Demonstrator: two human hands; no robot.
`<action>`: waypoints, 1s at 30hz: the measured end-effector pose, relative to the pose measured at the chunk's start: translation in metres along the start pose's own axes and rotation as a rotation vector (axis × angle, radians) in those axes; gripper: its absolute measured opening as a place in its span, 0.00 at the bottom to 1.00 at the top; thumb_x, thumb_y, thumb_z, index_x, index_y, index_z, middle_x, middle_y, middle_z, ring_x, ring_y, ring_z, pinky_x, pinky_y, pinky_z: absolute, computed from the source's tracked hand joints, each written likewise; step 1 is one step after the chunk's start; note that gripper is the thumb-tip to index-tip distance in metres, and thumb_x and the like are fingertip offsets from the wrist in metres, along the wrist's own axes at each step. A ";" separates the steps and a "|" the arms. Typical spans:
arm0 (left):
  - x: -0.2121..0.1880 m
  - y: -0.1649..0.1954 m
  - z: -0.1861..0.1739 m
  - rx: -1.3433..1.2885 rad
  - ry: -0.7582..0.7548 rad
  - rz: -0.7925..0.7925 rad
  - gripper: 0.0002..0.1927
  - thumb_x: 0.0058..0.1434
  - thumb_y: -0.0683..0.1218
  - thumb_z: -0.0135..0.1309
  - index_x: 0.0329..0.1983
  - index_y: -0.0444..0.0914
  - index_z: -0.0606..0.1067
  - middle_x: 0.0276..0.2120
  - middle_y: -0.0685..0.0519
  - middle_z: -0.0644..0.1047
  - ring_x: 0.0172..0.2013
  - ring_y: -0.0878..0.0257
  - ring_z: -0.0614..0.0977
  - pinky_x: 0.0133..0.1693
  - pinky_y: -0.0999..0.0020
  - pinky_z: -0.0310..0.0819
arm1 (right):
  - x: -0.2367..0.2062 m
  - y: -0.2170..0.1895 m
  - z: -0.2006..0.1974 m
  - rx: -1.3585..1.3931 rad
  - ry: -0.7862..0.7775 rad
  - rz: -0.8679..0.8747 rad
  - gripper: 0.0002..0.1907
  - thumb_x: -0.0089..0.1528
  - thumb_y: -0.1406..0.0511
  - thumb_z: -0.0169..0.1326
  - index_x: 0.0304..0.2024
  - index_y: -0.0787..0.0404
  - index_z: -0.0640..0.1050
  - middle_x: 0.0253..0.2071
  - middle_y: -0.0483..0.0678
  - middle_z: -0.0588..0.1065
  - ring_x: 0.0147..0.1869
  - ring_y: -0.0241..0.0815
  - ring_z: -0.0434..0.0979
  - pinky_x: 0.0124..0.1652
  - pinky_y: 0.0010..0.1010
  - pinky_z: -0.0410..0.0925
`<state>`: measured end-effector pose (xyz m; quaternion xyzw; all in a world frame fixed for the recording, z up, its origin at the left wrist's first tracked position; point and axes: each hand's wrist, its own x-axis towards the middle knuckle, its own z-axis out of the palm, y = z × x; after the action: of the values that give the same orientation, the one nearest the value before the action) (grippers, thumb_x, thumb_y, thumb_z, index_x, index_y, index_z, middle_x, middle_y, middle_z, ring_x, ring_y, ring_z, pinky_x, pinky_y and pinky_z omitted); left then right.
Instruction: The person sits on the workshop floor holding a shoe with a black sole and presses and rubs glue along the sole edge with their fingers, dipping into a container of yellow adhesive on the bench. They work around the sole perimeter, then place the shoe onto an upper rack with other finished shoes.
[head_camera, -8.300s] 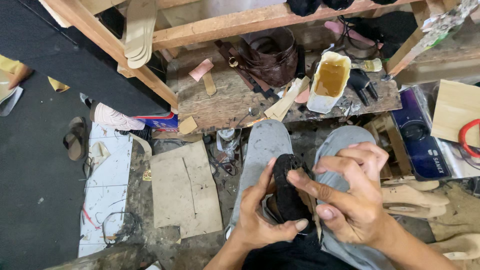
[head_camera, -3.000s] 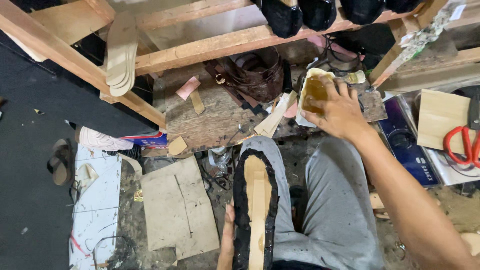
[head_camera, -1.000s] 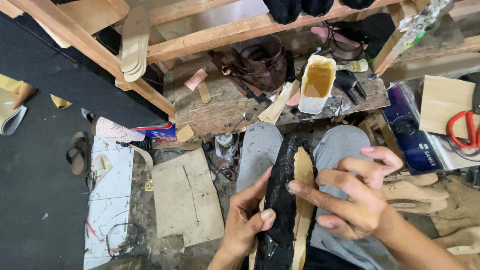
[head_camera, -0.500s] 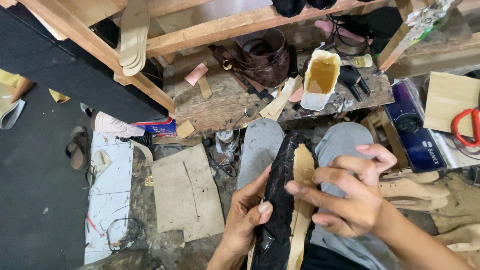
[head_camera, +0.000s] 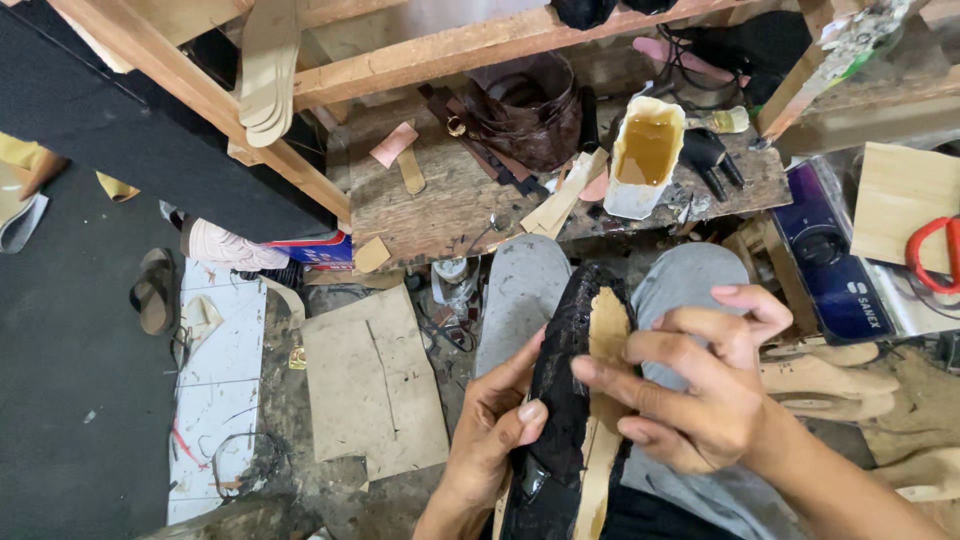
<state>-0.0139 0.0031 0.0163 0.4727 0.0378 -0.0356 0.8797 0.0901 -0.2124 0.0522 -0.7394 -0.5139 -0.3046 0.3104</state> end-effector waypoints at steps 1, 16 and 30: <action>0.000 0.001 0.000 0.003 -0.005 -0.005 0.42 0.59 0.49 0.60 0.75 0.29 0.61 0.67 0.41 0.72 0.65 0.58 0.74 0.66 0.64 0.63 | 0.000 -0.001 -0.001 0.028 -0.002 -0.027 0.19 0.65 0.51 0.49 0.50 0.45 0.84 0.41 0.39 0.73 0.48 0.42 0.68 0.59 0.51 0.48; -0.001 0.003 -0.003 0.034 -0.040 -0.018 0.42 0.60 0.48 0.60 0.75 0.29 0.60 0.66 0.41 0.72 0.64 0.59 0.74 0.66 0.66 0.63 | 0.008 0.001 -0.005 0.195 -0.025 0.040 0.19 0.63 0.54 0.47 0.48 0.50 0.85 0.39 0.41 0.73 0.48 0.44 0.68 0.62 0.50 0.49; -0.002 0.001 -0.003 0.034 -0.017 -0.028 0.42 0.59 0.48 0.61 0.74 0.29 0.62 0.69 0.42 0.70 0.68 0.59 0.71 0.67 0.68 0.60 | 0.013 0.002 -0.005 0.145 -0.047 0.101 0.19 0.62 0.57 0.49 0.50 0.52 0.84 0.39 0.42 0.72 0.47 0.44 0.67 0.61 0.50 0.50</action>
<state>-0.0156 0.0066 0.0156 0.4866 0.0361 -0.0527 0.8713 0.0956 -0.2091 0.0647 -0.7470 -0.5037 -0.2331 0.3660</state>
